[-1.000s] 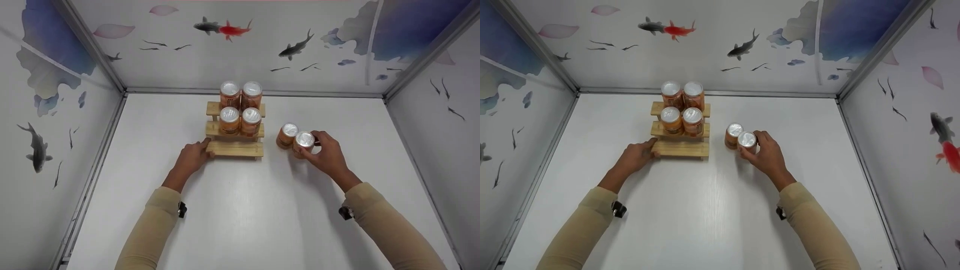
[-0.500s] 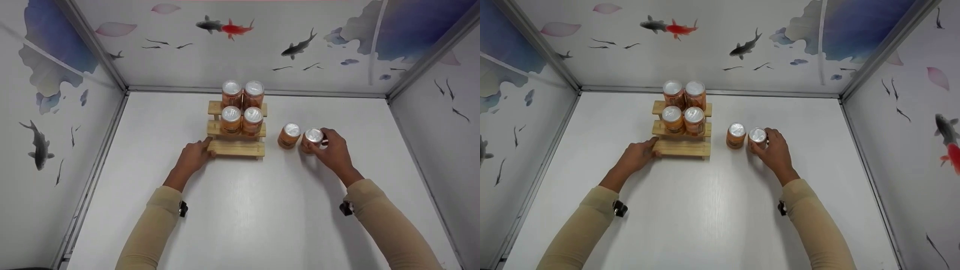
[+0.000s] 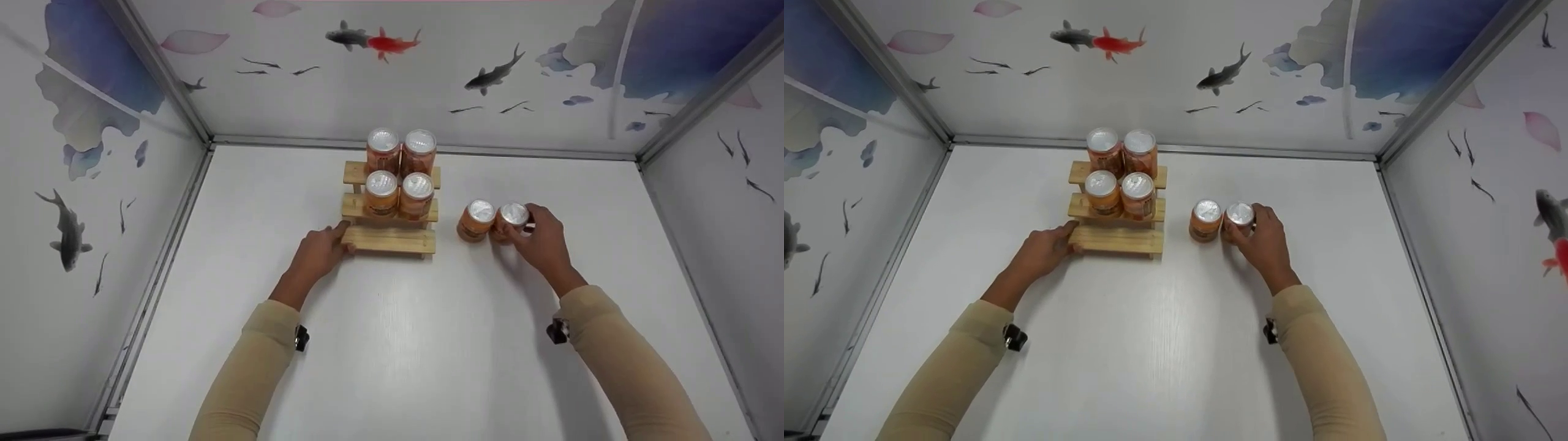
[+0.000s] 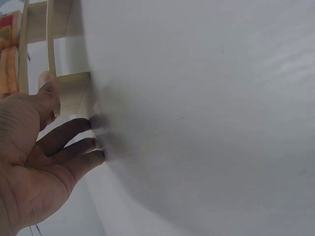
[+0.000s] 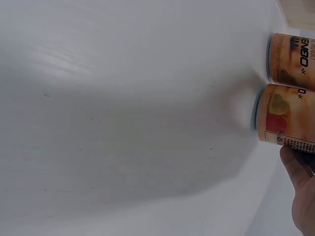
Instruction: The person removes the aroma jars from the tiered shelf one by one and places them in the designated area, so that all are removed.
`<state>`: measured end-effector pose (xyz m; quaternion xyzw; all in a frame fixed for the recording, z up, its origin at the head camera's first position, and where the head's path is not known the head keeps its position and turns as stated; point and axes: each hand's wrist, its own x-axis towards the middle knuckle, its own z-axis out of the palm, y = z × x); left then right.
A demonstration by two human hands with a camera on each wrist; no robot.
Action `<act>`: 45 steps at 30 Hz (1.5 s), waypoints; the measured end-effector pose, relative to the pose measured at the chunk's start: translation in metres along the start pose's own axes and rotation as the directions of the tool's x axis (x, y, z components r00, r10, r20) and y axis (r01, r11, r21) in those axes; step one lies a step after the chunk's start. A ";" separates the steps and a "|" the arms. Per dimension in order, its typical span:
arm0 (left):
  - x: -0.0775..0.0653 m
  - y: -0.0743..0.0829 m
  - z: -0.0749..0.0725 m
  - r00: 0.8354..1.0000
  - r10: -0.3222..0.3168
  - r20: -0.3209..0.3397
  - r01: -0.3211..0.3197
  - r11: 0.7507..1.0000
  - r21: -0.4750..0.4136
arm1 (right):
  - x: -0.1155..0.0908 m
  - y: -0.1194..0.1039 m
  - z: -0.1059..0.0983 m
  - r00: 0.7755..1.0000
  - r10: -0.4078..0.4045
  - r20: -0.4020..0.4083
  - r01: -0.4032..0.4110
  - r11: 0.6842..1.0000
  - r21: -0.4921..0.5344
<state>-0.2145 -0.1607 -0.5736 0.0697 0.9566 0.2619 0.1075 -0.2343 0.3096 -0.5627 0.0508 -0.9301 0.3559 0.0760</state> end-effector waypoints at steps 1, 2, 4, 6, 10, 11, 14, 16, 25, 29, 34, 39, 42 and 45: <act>0.000 0.000 0.000 1.000 0.002 -0.002 -0.002 1.000 0.006 | 0.001 0.000 0.000 1.000 0.004 0.000 -0.004 1.000 0.004; 0.001 0.000 0.000 1.000 0.003 -0.003 -0.003 1.000 0.009 | 0.001 0.001 0.000 1.000 0.009 0.000 -0.009 1.000 0.007; 0.001 0.000 0.000 1.000 0.003 -0.007 -0.003 1.000 0.014 | 0.002 0.001 0.001 1.000 0.015 0.002 -0.015 1.000 0.014; 0.001 0.000 0.000 1.000 0.004 -0.011 -0.004 1.000 0.017 | 0.003 0.001 0.001 1.000 0.021 0.006 -0.021 1.000 0.021; 0.001 0.000 0.001 1.000 0.001 -0.014 -0.001 1.000 0.017 | 0.004 0.000 0.000 1.000 0.026 0.015 -0.026 0.999 0.032; 0.001 0.000 0.001 1.000 -0.001 -0.012 0.001 1.000 0.017 | 0.004 0.000 0.000 0.999 0.028 0.018 -0.028 0.999 0.032; 0.002 0.000 0.001 1.000 -0.013 -0.003 0.013 1.000 0.015 | 0.004 0.000 0.000 0.999 0.033 0.027 -0.034 0.999 0.032; 0.002 0.001 0.001 1.000 -0.021 0.001 0.021 1.000 0.014 | 0.004 0.000 0.000 0.999 0.036 0.031 -0.037 0.999 0.038; 0.000 0.001 0.000 1.000 0.002 -0.008 -0.002 1.000 0.007 | 0.003 0.000 0.001 1.000 0.010 0.020 -0.011 0.999 0.031; -0.001 0.001 -0.001 1.000 0.005 -0.018 -0.005 1.000 -0.009 | 0.003 -0.001 0.000 1.000 -0.004 0.017 0.004 1.000 0.011; -0.001 0.000 -0.001 0.999 0.021 -0.035 -0.021 1.000 -0.004 | 0.005 -0.007 -0.004 1.000 0.005 0.019 -0.004 1.000 -0.029; 0.000 -0.001 0.000 1.000 0.009 -0.027 -0.009 1.000 -0.007 | 0.007 -0.015 -0.006 1.000 -0.006 0.005 0.007 0.997 -0.078; 0.000 -0.001 0.000 1.000 0.012 -0.025 -0.012 1.000 0.006 | 0.007 -0.022 -0.006 1.000 -0.009 0.007 0.010 0.994 -0.112; 0.000 -0.001 0.001 1.000 0.019 -0.022 -0.019 1.000 0.022 | 0.006 -0.029 -0.005 1.000 -0.013 0.011 0.015 0.989 -0.149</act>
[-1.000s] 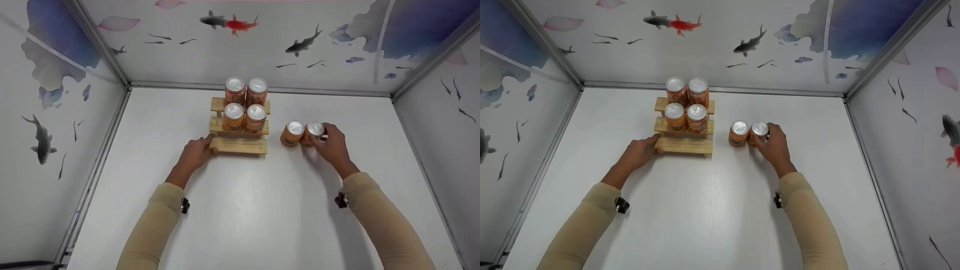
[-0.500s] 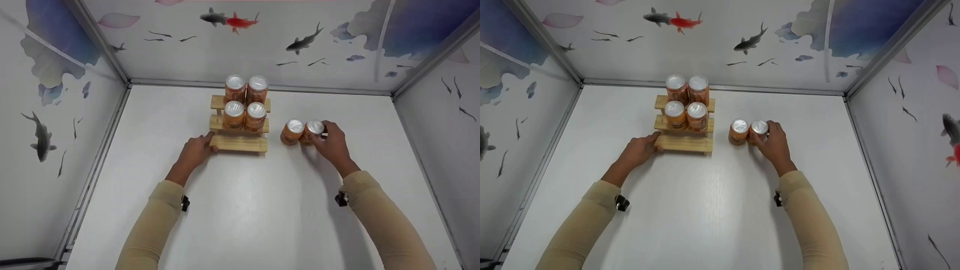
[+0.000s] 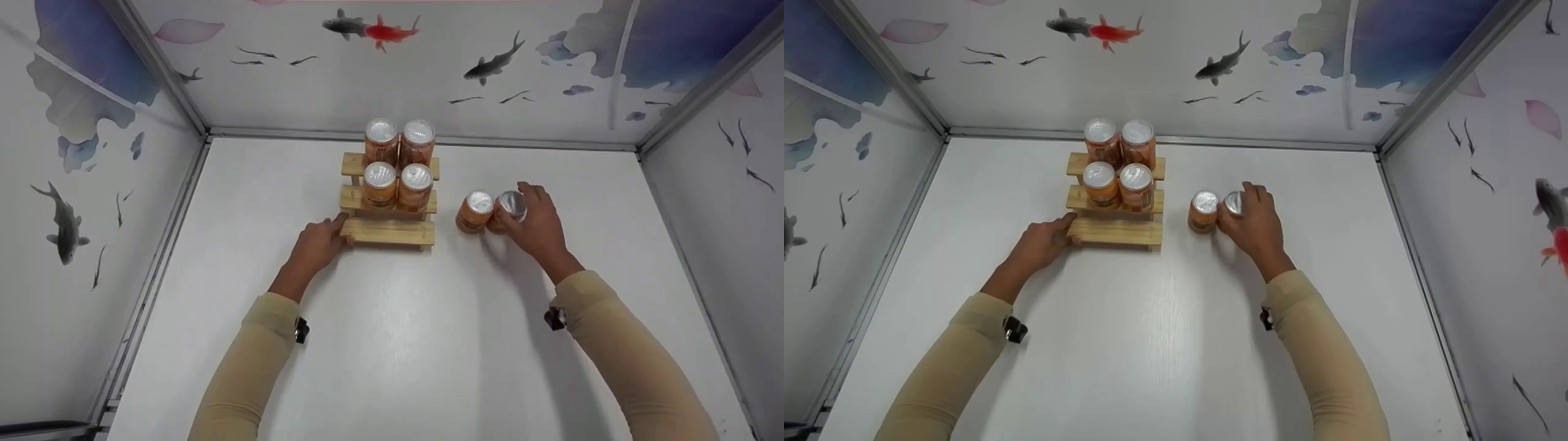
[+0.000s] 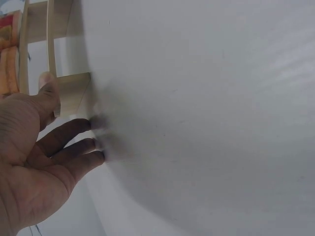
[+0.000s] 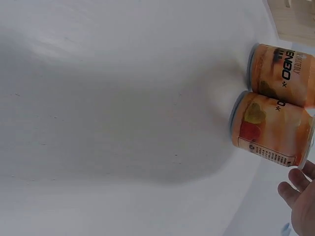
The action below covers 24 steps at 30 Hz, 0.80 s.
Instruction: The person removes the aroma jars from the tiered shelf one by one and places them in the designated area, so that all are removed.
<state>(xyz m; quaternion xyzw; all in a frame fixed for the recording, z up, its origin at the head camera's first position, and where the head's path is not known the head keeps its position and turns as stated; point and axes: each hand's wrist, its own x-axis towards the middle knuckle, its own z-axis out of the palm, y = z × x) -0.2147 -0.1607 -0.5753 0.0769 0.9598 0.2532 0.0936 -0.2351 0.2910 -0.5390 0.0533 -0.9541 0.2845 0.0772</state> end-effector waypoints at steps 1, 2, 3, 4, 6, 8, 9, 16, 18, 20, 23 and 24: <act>0.000 0.000 0.000 1.000 -0.001 0.000 0.001 1.000 -0.001 | 0.000 -0.003 0.000 1.000 -0.008 -0.002 0.008 1.000 -0.013; 0.000 0.000 0.000 1.000 -0.002 0.001 0.002 1.000 0.000 | 0.001 -0.005 0.001 1.000 -0.015 -0.004 0.015 1.000 -0.021; 0.000 0.000 0.000 1.000 -0.004 0.002 0.004 1.000 -0.001 | 0.001 -0.008 0.001 1.000 -0.023 -0.005 0.023 0.999 -0.023; 0.000 0.000 0.000 1.000 -0.005 0.003 0.005 1.000 -0.003 | 0.002 -0.012 0.002 0.999 -0.033 -0.007 0.033 0.999 -0.023; 0.000 0.001 0.000 1.000 -0.006 0.001 0.006 1.000 -0.010 | 0.002 -0.018 0.003 0.999 -0.053 -0.009 0.053 0.998 -0.019; 0.000 0.002 -0.001 1.000 -0.013 0.004 0.013 1.000 -0.009 | 0.004 -0.026 0.005 0.997 -0.077 -0.012 0.077 0.997 -0.018; -0.001 0.002 -0.001 1.000 -0.017 0.007 0.017 1.000 -0.010 | 0.004 -0.030 0.006 0.996 -0.090 -0.012 0.090 0.996 -0.019; 0.001 0.003 -0.001 0.999 -0.027 0.018 0.027 1.000 0.000 | 0.008 -0.062 0.015 0.991 -0.131 0.009 0.131 0.991 0.001; 0.001 0.002 -0.001 0.999 -0.028 0.018 0.028 1.000 -0.004 | 0.009 -0.070 0.019 0.991 -0.131 0.019 0.131 0.991 0.013; 0.001 0.001 -0.001 0.999 -0.030 0.019 0.030 1.000 -0.008 | 0.009 -0.076 0.022 0.989 -0.144 0.029 0.144 0.989 0.017; 0.002 0.001 0.000 0.999 -0.034 0.021 0.034 0.999 -0.009 | 0.010 -0.084 0.027 0.985 -0.168 0.042 0.168 0.986 0.013; 0.002 0.001 0.001 0.999 -0.037 0.022 0.037 0.999 -0.008 | 0.010 -0.087 0.028 0.983 -0.175 0.048 0.175 0.984 0.010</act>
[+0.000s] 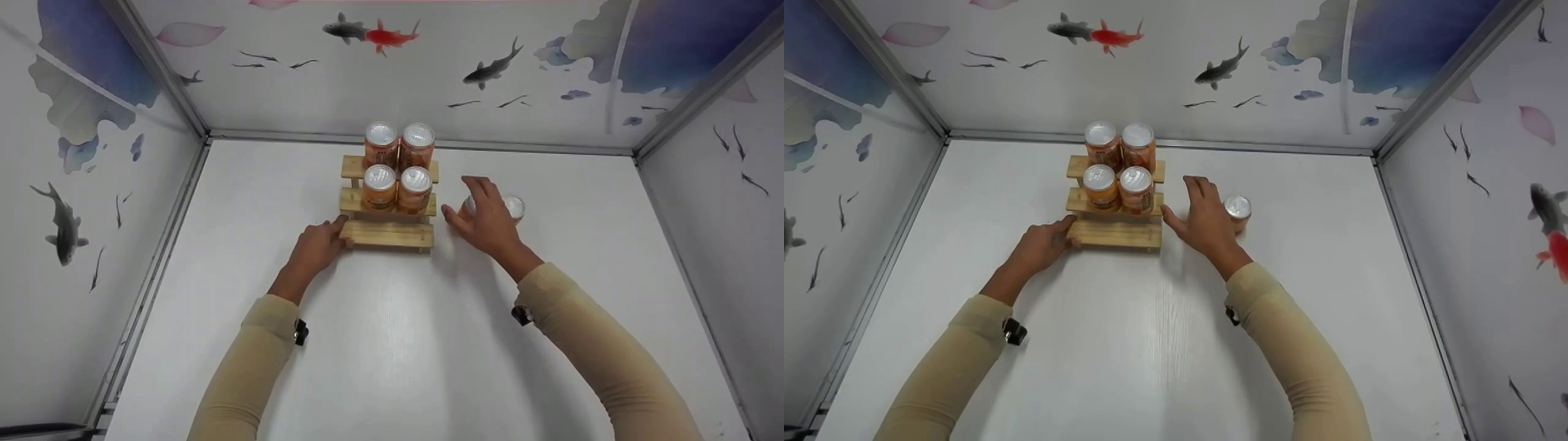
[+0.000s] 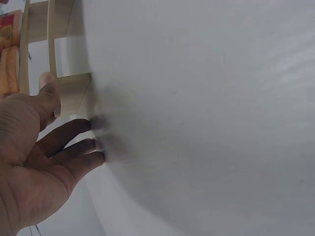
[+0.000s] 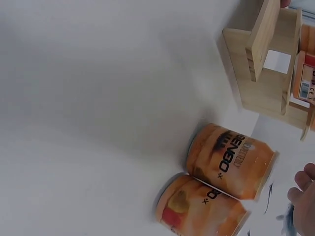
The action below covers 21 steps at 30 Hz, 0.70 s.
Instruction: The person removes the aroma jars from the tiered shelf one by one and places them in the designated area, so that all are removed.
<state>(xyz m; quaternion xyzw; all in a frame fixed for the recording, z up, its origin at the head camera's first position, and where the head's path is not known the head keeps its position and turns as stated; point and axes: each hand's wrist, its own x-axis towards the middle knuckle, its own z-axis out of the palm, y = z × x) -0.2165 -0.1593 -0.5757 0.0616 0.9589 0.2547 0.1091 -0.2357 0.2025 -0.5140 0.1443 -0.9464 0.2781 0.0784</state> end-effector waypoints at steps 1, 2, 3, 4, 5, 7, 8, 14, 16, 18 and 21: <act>0.000 0.000 0.000 1.000 -0.005 0.003 0.005 1.000 0.001 | 0.001 -0.002 0.001 1.000 -0.007 0.006 0.007 1.000 -0.002; 0.000 0.000 0.000 1.000 -0.009 0.006 0.009 1.000 0.003 | 0.002 -0.005 0.003 1.000 -0.012 0.011 0.012 1.000 -0.004; 0.001 0.000 0.001 1.000 -0.016 0.009 0.016 1.000 0.003 | 0.003 -0.007 0.005 1.000 -0.017 0.016 0.017 1.000 -0.007; 0.001 0.000 0.001 1.000 -0.022 0.013 0.022 1.000 0.001 | 0.004 -0.010 0.006 1.000 -0.020 0.023 0.020 1.000 -0.009; 0.001 0.000 0.001 1.000 -0.027 0.014 0.027 1.000 0.000 | 0.005 -0.012 0.008 0.999 -0.022 0.029 0.022 1.000 -0.009; 0.001 0.000 0.002 0.999 -0.037 0.017 0.037 0.999 -0.007 | 0.007 -0.017 0.010 0.999 -0.024 0.041 0.024 1.000 0.010; 0.000 0.000 0.002 0.999 -0.040 0.017 0.040 0.999 -0.013 | 0.007 -0.019 0.012 0.999 -0.026 0.047 0.025 0.999 0.023; -0.001 0.000 0.001 1.000 -0.020 0.009 0.021 0.999 -0.041 | 0.012 -0.028 0.021 0.997 -0.064 0.053 0.057 0.991 0.122; 0.004 -0.009 0.007 1.000 0.012 -0.006 -0.012 0.999 -0.042 | 0.014 -0.029 0.024 0.995 -0.088 0.039 0.081 0.986 0.146; 0.009 -0.018 0.013 0.999 0.046 -0.028 -0.047 0.998 -0.039 | 0.017 -0.030 0.026 0.994 -0.109 0.022 0.104 0.981 0.166; 0.009 -0.019 0.013 0.997 0.063 -0.045 -0.065 0.997 -0.037 | 0.020 -0.033 0.028 0.993 -0.120 0.005 0.117 0.976 0.185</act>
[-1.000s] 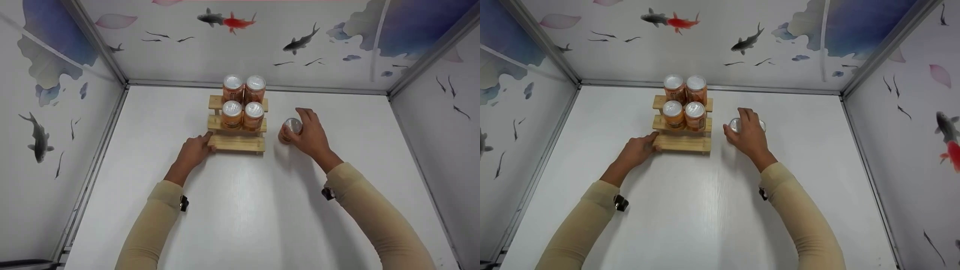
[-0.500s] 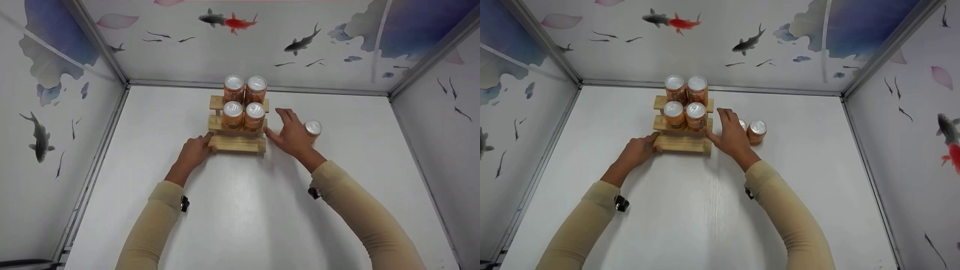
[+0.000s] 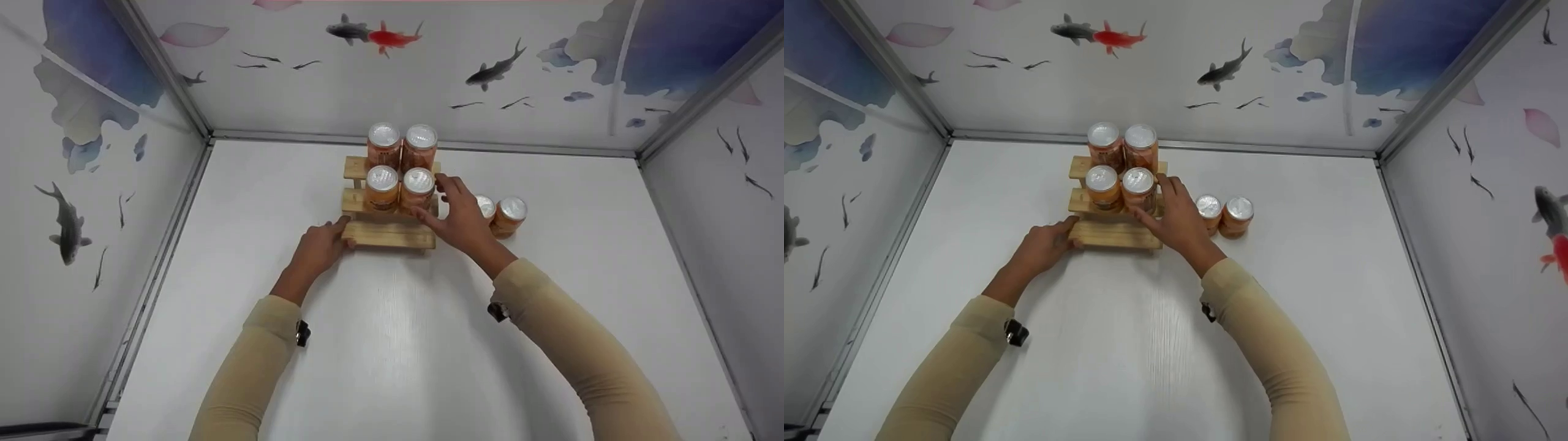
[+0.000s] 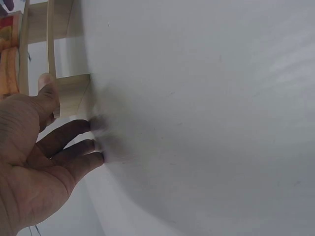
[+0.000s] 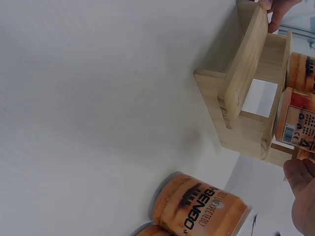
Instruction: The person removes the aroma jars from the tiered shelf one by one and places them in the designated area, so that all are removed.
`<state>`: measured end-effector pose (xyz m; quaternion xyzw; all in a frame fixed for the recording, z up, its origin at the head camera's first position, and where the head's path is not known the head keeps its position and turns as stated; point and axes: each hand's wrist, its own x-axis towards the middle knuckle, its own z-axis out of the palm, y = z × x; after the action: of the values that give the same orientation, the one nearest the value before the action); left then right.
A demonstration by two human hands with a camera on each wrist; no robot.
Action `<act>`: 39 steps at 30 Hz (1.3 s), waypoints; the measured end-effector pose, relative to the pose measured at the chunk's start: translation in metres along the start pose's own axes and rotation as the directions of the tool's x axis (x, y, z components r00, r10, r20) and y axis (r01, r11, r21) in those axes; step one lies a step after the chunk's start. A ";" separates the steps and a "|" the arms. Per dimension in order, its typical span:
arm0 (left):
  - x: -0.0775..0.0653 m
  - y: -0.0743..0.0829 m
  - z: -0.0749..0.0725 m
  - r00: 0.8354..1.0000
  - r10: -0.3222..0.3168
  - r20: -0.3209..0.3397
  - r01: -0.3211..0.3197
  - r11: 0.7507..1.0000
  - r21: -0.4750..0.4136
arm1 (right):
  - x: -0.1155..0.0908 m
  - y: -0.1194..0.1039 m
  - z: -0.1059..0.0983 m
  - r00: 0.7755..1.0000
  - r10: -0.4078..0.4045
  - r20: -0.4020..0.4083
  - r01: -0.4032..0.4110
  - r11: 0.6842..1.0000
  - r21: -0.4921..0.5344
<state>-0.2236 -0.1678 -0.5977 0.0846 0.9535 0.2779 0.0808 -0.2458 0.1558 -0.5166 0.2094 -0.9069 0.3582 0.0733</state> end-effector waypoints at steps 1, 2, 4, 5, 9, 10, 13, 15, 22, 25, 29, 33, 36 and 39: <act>0.000 -0.001 0.000 1.000 0.004 -0.006 -0.004 1.000 0.001 | 0.001 -0.001 0.001 1.000 -0.001 -0.003 0.001 1.000 0.008; -0.005 0.009 -0.006 1.000 -0.008 -0.002 0.008 1.000 0.008 | 0.002 -0.001 0.001 1.000 -0.001 -0.005 0.001 1.000 0.011; -0.010 0.019 -0.013 1.000 -0.025 0.005 0.025 0.999 0.020 | 0.003 -0.003 0.003 1.000 0.005 -0.008 -0.005 1.000 0.019; -0.009 0.019 -0.012 1.000 -0.028 0.006 0.028 0.999 0.027 | 0.004 -0.004 0.003 1.000 0.010 -0.009 -0.009 1.000 0.026; -0.010 0.019 -0.011 0.999 -0.039 0.007 0.038 0.998 0.045 | 0.007 -0.007 0.006 0.999 0.034 -0.014 -0.033 0.998 0.051; -0.010 0.019 -0.011 0.999 -0.039 0.005 0.039 0.998 0.045 | 0.008 -0.008 0.007 0.999 0.041 -0.015 -0.040 0.998 0.057; -0.011 0.019 -0.012 1.000 -0.030 -0.001 0.030 0.998 0.046 | 0.010 -0.009 0.010 0.998 0.059 -0.019 -0.058 0.996 0.075; -0.010 0.020 -0.013 1.000 -0.030 0.000 0.030 0.999 0.044 | 0.010 -0.010 0.011 0.998 0.068 -0.019 -0.066 0.994 0.088; -0.009 0.019 -0.012 0.999 -0.042 0.017 0.041 0.998 0.045 | 0.012 -0.010 0.014 0.998 0.062 -0.034 -0.058 0.994 0.096; -0.009 0.019 -0.012 0.999 -0.047 0.016 0.046 0.998 0.043 | 0.012 -0.009 0.015 0.998 0.057 -0.036 -0.054 0.994 0.099; -0.008 0.019 -0.011 0.998 -0.058 0.016 0.058 0.998 0.039 | 0.014 -0.010 0.015 0.998 0.061 -0.033 -0.057 0.994 0.089; -0.008 0.019 -0.011 0.998 -0.065 0.020 0.065 0.997 0.039 | 0.014 -0.010 0.015 0.998 0.052 -0.038 -0.049 0.996 0.074; -0.008 0.019 -0.012 0.997 -0.075 0.027 0.074 0.997 0.032 | 0.013 -0.010 0.015 0.998 0.038 -0.044 -0.035 0.997 0.072; -0.009 0.020 -0.012 0.996 -0.082 0.035 0.081 0.996 0.023 | 0.013 -0.009 0.014 0.999 0.025 -0.046 -0.021 0.996 0.084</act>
<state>-0.2152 -0.1590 -0.5757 0.0516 0.9574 0.2627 0.1082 -0.2530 0.1366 -0.5177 0.1931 -0.8915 0.4016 0.0816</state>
